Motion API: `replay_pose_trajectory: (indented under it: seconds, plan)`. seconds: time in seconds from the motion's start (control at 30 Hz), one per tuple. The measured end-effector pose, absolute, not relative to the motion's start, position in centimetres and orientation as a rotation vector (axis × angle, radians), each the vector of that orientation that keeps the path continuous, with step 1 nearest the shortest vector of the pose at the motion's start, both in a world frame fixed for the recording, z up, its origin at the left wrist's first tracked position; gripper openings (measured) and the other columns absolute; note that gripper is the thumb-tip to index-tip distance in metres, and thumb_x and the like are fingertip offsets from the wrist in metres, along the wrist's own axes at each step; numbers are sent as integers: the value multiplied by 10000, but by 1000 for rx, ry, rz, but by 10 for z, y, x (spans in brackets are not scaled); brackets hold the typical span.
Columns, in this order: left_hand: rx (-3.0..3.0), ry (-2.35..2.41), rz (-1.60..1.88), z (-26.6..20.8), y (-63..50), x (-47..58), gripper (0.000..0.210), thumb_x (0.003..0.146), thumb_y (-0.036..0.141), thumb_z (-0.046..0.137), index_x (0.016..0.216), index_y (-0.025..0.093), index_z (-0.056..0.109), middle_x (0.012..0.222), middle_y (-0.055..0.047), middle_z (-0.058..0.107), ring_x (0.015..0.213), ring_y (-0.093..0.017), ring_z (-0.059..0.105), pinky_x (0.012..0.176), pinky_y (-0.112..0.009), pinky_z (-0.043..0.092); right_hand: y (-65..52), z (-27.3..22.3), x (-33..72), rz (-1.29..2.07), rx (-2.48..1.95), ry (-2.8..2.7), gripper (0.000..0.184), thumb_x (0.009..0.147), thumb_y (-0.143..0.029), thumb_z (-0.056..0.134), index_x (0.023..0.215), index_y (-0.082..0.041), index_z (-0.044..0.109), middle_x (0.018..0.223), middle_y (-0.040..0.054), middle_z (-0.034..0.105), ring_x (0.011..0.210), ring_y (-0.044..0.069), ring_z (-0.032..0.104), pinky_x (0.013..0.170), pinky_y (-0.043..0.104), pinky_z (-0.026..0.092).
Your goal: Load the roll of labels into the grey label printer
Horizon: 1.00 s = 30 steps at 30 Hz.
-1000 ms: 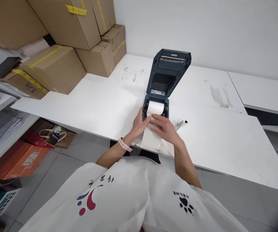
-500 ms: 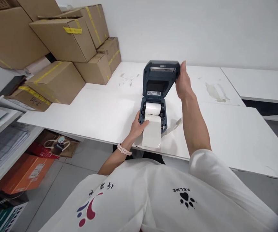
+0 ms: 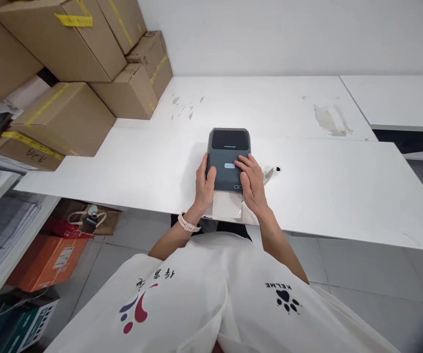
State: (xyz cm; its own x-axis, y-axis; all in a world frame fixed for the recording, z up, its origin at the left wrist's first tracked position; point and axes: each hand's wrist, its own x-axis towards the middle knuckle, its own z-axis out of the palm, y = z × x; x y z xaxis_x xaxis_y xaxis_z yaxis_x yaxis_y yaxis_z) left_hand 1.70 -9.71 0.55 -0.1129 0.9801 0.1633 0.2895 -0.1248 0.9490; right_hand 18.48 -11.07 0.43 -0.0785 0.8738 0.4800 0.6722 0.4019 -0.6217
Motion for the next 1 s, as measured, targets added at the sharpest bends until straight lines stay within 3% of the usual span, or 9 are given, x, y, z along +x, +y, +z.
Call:
replay_pose_trajectory:
  seconds: [0.2, 0.33, 0.43, 0.5, 0.53, 0.6, 0.7, 0.83, 1.0]
  plan:
    - [1576, 1468, 1371, -13, -97, 25, 713, 989, 648, 254, 1611, 317, 147, 1726, -32, 156, 1597, -207, 134, 1298, -408, 173, -111, -9, 185, 255, -1375, -1806, 505, 1067, -369, 171, 1434, -292, 508, 1520, 63, 518, 1546, 237, 296, 1236, 543, 311]
    - [1578, 1456, 1330, -12, -99, 22, 679, 991, 632, 273, 1594, 345, 147, 1729, -25, 125, 1599, -204, 110, 1290, -427, 165, -111, -11, 181, 253, -1399, -1787, 510, 1063, -359, 162, 1435, -291, 505, 1526, 62, 509, 1549, 235, 285, 1239, 541, 308]
    - [1448, 1555, 1360, -15, -121, 11, 633, 958, 622, 419, 1500, 310, 323, 1624, -99, 349, 1490, -240, 354, 1192, -436, 339, -111, -9, 182, 251, -1374, -1800, 494, 1064, -349, 175, 1422, -287, 510, 1526, 59, 507, 1551, 223, 278, 1241, 514, 311]
    - [1320, 1667, 1410, -19, -140, 2, 489, 935, 621, 461, 1244, 248, 530, 1265, -108, 620, 1148, -213, 599, 969, -366, 494, -111, -8, 182, 248, -1359, -1801, 481, 1065, -348, 185, 1395, -279, 528, 1517, 63, 513, 1549, 218, 283, 1236, 501, 319]
    - [1297, 1663, 1345, -20, -149, -2, 428, 920, 627, 480, 1058, 234, 580, 1031, -68, 656, 954, -186, 621, 845, -331, 511, -111, -7, 183, 252, -1353, -1796, 474, 1065, -350, 190, 1377, -277, 540, 1510, 65, 519, 1545, 219, 291, 1233, 499, 324]
    - [1298, 1496, 1025, -17, -160, -6, 421, 876, 634, 545, 799, 221, 556, 746, -6, 568, 701, -143, 550, 650, -286, 459, -111, -7, 183, 266, -1344, -1784, 463, 1065, -361, 200, 1347, -279, 558, 1499, 67, 530, 1539, 225, 305, 1229, 507, 326]
    - [1056, 1174, 614, -1, -160, -4, 514, 808, 652, 627, 621, 222, 415, 563, 40, 382, 496, -92, 372, 481, -263, 303, -110, -8, 183, 283, -1331, -1769, 463, 1063, -368, 203, 1342, -279, 562, 1495, 75, 537, 1537, 238, 309, 1228, 521, 317]
    - [878, 985, 650, 24, -150, 2, 592, 751, 556, 746, 577, 221, 289, 565, 69, 233, 482, -54, 211, 459, -252, 214, -110, -9, 184, 274, -1342, -1778, 454, 1064, -373, 213, 1337, -289, 565, 1494, 67, 538, 1536, 239, 310, 1224, 521, 318]
    - [959, 1011, 634, 24, -153, 1, 513, 748, 553, 730, 604, 205, 382, 623, 62, 275, 538, -59, 184, 486, -253, 163, -112, -2, 188, 174, -1401, -1900, 453, 1063, -407, 243, 1327, -332, 604, 1518, 36, 515, 1527, 243, 325, 1229, 514, 291]
